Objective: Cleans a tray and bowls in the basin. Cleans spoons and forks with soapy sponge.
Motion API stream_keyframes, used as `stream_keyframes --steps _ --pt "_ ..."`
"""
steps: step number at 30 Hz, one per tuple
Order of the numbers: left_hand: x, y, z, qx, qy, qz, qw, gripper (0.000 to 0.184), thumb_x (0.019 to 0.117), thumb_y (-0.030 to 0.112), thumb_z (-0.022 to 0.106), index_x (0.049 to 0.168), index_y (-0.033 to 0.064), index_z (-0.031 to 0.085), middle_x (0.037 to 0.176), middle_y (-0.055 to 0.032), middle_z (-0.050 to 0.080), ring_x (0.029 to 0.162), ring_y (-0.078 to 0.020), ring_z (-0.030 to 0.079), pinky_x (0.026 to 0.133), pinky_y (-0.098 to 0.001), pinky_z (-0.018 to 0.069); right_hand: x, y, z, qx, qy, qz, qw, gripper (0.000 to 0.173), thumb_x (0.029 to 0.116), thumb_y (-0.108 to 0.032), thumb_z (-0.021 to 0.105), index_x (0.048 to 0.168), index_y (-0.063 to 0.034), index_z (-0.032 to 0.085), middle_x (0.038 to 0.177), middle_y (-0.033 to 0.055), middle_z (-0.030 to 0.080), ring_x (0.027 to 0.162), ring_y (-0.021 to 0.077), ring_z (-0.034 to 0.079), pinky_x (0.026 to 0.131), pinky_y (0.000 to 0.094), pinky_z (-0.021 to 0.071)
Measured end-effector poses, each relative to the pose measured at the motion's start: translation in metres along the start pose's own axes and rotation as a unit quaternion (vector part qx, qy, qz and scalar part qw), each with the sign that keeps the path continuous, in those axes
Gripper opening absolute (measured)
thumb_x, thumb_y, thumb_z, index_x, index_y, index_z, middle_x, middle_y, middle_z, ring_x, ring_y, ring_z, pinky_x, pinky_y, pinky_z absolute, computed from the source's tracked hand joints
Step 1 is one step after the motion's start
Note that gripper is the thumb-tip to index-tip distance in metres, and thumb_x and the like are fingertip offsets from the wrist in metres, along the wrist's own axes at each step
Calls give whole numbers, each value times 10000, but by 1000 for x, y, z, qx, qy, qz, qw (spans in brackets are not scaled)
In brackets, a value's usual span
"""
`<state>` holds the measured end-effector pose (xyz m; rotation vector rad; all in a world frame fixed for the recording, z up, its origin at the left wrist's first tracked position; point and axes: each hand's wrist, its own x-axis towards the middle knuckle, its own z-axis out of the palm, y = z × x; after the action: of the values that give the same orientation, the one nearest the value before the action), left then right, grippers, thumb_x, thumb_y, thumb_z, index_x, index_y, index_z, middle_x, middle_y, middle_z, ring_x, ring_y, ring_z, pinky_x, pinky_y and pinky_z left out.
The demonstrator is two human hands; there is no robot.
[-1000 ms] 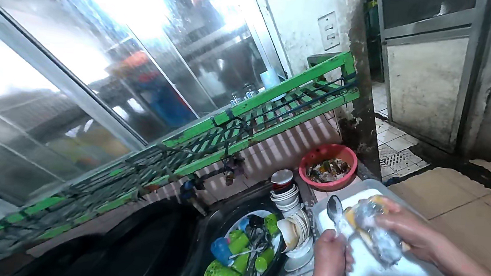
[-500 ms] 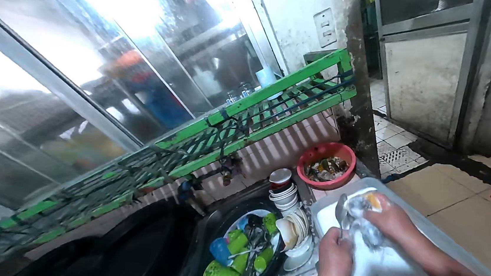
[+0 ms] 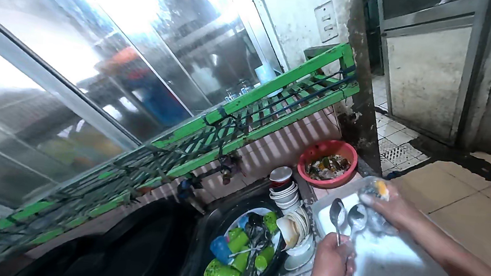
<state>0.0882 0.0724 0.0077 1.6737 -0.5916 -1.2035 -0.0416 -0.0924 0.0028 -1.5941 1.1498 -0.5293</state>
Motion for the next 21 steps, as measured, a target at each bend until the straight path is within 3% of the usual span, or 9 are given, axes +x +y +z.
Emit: stream_keyframes --steps 3,5,9,11,13,15,17,19,21 --pt "-4 5 -2 -36 -61 -10 997 178 1085 114 485 1189 -13 555 763 -36 589 492 -57 503 452 -183 443 -14 -12 3 -62 -80 -24 995 561 954 -412 716 1379 -70 583 1247 227 645 1158 360 622 1017 571 468" --pt "-4 4 -10 -41 -70 -8 997 207 1097 138 460 1210 -10 551 765 -35 594 501 -58 517 462 -183 455 -13 -16 -3 -27 -17 -47 998 452 963 -329 725 1301 -44 636 1163 238 673 1079 378 652 965 602 492" --pt "2 7 -10 -49 -31 20 998 191 1099 135 452 1176 -9 550 703 -23 568 489 -52 499 459 -177 434 -10 -23 -8 167 67 20 983 503 999 -266 677 1420 -63 493 1127 222 654 949 332 661 835 548 542" --pt "5 12 -1 -50 -9 41 998 193 1092 131 473 1167 -18 570 690 -17 559 490 -47 486 459 -174 418 -23 -25 14 147 18 34 988 518 965 -266 722 1354 10 520 1082 202 664 921 283 674 832 489 562" --pt "7 14 0 -26 2 65 998 216 1096 166 470 1145 -12 583 704 -13 564 503 -48 490 477 -182 429 -28 -24 30 92 -48 17 994 569 923 -286 767 1370 -23 533 1171 165 674 1050 246 677 945 455 548" --pt "10 11 -10 -17 16 104 994 293 1105 194 444 1139 -25 635 762 -28 624 542 -61 540 502 -205 464 -25 -29 23 13 -90 5 996 574 914 -289 783 1390 -57 560 1228 189 664 1123 291 654 1002 501 511" --pt "14 11 -25 -34 -7 157 987 332 1098 169 416 1140 -45 666 1032 -85 716 808 -107 674 717 -262 567 -24 -36 6 -103 -202 -11 974 557 936 -303 756 1392 -56 552 1237 219 643 1129 335 636 1001 543 489" --pt "17 15 -28 -47 -89 187 977 346 1059 139 409 1150 -55 680 1291 -131 670 1131 -148 647 977 -320 527 -26 -38 5 -197 -316 -47 927 548 936 -298 753 1356 -1 565 1217 268 632 1133 394 619 994 607 465" --pt "15 27 -19 -23 -136 160 977 286 1036 150 481 1100 3 719 1135 -68 721 1020 -113 672 902 -306 558 -31 -37 21 -263 -369 -86 887 521 906 -326 774 1233 53 632 1125 292 656 1067 435 638 928 660 473"
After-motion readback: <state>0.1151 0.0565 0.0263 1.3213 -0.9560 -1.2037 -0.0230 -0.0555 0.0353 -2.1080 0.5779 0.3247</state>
